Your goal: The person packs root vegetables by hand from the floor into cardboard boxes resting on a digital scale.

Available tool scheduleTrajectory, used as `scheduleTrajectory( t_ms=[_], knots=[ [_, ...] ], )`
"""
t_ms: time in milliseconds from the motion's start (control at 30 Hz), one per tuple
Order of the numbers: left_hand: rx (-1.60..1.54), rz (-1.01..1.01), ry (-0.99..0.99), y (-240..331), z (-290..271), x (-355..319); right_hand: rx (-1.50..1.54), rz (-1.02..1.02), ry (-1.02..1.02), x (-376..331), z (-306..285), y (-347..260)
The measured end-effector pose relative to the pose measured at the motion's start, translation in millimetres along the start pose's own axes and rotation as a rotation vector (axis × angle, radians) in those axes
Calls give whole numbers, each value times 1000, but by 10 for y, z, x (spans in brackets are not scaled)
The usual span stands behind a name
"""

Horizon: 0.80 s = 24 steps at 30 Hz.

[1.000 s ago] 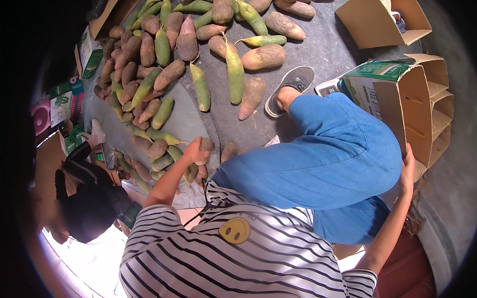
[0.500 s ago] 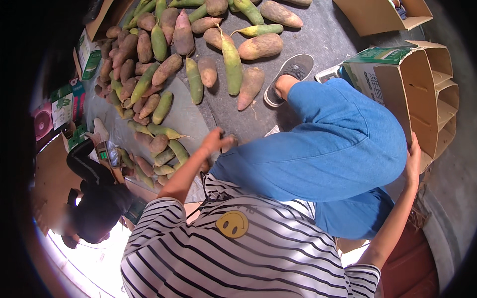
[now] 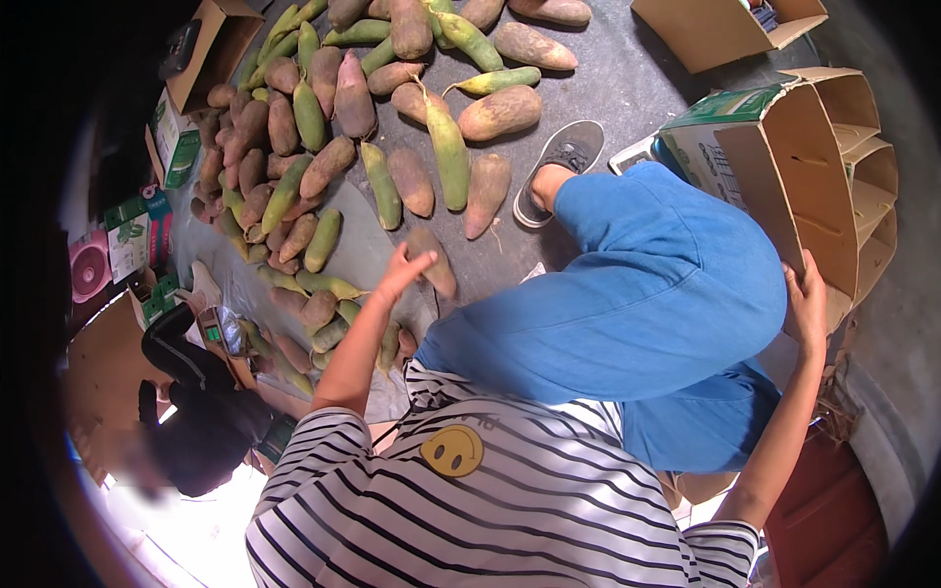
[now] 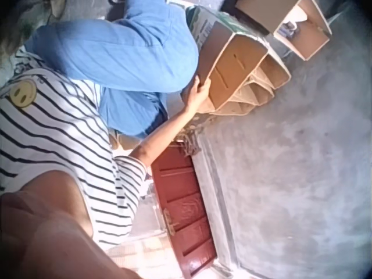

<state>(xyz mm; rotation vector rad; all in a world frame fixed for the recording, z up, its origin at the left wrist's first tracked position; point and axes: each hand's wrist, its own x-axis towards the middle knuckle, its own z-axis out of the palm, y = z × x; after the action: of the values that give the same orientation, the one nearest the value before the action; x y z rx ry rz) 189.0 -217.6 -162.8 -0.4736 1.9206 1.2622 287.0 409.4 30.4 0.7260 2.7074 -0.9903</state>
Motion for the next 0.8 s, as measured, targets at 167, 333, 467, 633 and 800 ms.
scheduleTrajectory(
  t_ms=[167,333,467,633,800],
  knots=[
    [-317,219,149,1206,65,101,42,-53,-30,5,44,-176],
    [-659,714,-16,2633,749,-228,-153,22,-43,-24,-9,-261],
    [-701,995,-307,3533,1613,-544,-140,-122,31,-31,-5,-333],
    [-307,1179,-342,4238,2714,-799,-54,15,4,-35,25,-400],
    [251,1285,-87,3963,2793,-484,-77,-86,4,-34,11,-394]
  ],
)
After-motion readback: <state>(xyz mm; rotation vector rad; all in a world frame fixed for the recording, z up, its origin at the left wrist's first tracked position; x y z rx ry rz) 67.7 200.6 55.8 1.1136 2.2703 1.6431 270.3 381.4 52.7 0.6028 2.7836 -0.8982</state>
